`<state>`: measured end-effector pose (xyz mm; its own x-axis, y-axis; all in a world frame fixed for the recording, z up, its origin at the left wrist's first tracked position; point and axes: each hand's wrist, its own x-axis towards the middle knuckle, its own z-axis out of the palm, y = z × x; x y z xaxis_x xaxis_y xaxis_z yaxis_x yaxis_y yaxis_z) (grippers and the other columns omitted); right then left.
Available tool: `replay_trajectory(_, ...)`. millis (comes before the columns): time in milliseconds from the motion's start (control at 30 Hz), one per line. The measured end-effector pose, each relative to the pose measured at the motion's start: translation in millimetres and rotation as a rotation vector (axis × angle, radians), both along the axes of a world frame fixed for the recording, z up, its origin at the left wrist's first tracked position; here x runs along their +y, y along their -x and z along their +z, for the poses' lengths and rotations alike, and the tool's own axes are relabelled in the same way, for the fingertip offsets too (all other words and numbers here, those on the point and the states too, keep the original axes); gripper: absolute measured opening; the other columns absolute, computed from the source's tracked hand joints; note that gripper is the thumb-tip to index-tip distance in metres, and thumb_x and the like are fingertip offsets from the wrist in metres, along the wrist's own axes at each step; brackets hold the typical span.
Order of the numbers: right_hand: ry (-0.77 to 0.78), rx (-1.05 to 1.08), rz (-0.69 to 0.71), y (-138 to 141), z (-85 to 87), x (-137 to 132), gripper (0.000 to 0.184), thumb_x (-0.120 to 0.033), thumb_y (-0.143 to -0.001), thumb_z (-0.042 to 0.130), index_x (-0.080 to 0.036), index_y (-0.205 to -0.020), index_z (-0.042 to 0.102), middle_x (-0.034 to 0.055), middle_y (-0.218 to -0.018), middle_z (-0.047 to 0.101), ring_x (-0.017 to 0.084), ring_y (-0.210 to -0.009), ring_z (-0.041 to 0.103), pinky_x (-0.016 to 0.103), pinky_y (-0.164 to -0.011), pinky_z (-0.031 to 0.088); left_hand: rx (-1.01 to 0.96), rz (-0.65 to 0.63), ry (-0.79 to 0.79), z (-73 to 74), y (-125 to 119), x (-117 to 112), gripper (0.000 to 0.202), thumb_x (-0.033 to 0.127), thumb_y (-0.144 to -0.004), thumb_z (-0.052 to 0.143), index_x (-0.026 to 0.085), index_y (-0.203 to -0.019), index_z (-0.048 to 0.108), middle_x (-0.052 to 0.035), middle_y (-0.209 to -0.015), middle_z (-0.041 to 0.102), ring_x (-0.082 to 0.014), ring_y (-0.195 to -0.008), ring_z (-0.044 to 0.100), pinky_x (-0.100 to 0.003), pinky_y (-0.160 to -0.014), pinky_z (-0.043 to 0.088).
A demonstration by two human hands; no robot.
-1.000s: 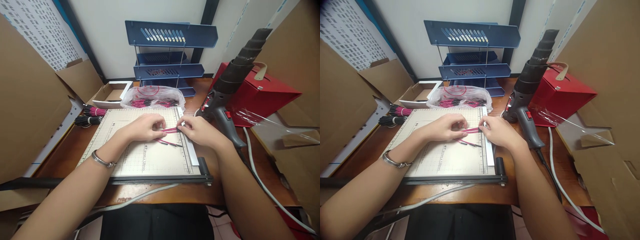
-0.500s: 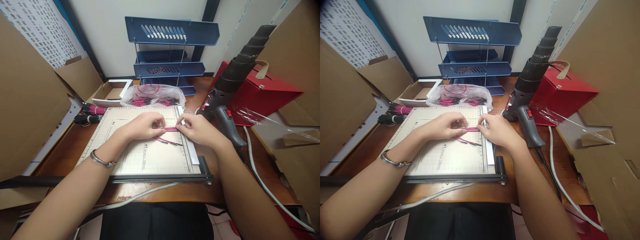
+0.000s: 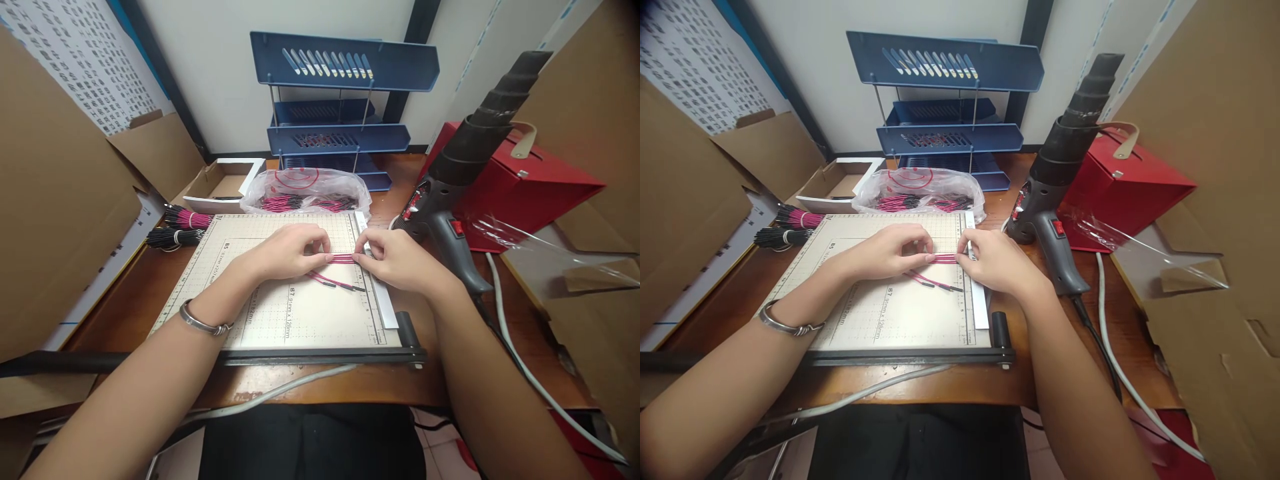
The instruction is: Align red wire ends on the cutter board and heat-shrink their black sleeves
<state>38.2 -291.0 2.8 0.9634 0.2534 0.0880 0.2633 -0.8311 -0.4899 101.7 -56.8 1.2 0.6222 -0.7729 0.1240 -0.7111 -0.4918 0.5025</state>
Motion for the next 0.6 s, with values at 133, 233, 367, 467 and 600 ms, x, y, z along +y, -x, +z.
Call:
replay_trajectory(133, 0.000, -0.007, 0.002, 4, 5.5, 0, 0.016, -0.032, -0.088, 0.061, -0.019, -0.087, 0.069, -0.0002, -0.071, 0.057, 0.013, -0.066, 0.048, 0.027, -0.063, 0.030, -0.010, 0.015, -0.004, -1.6, 1, 0, 0.022, 0.039, -0.090, 0.068, 0.018, -0.093, 0.070, -0.0029, -0.085, 0.067, -0.0178, -0.076, 0.056, -0.029, -0.069, 0.039)
replay_trajectory(233, -0.017, 0.076, 0.104, 9, 11.1, 1, 0.023, -0.041, -0.087, 0.064, -0.021, -0.091, 0.073, -0.0019, -0.067, 0.054, 0.011, -0.062, 0.043, 0.027, -0.060, 0.028, -0.010, 0.009, 0.008, -1.6, 1, 1, 0.028, 0.045, -0.091, 0.067, 0.018, -0.093, 0.069, -0.0024, -0.083, 0.066, -0.0176, -0.076, 0.056, -0.029, -0.069, 0.038)
replay_trajectory(367, 0.008, 0.208, 0.199, 15, 15.9, 3, 0.017, -0.037, -0.081, 0.070, -0.023, -0.088, 0.075, -0.0038, -0.062, 0.051, 0.010, -0.058, 0.038, 0.028, -0.055, 0.025, -0.012, 0.012, 0.047, 0.1, 0, 3, 0.030, 0.047, -0.094, 0.063, 0.018, -0.099, 0.070, -0.0021, -0.085, 0.065, -0.0173, -0.077, 0.056, -0.029, -0.071, 0.039)
replay_trajectory(467, 0.035, 0.226, 0.180, 15, 16.3, 1, 0.010, -0.029, -0.078, 0.068, -0.023, -0.081, 0.075, -0.0043, -0.059, 0.047, 0.010, -0.055, 0.034, 0.028, -0.054, 0.024, -0.039, 0.024, 0.113, 2.1, 1, 4, 0.026, 0.042, -0.095, 0.063, 0.017, -0.095, 0.070, -0.0020, -0.085, 0.066, -0.0166, -0.076, 0.056, -0.029, -0.072, 0.040)
replay_trajectory(600, 0.038, 0.190, 0.136, 13, 15.1, -2, 0.015, -0.024, -0.081, 0.063, -0.022, -0.081, 0.078, -0.0036, -0.056, 0.047, 0.010, -0.054, 0.036, 0.029, -0.056, 0.026, -0.028, -0.046, 0.157, 4.8, 6, 4, 0.025, 0.038, -0.094, 0.064, 0.017, -0.082, 0.072, -0.0021, -0.080, 0.067, -0.0165, -0.076, 0.058, -0.030, -0.074, 0.041)
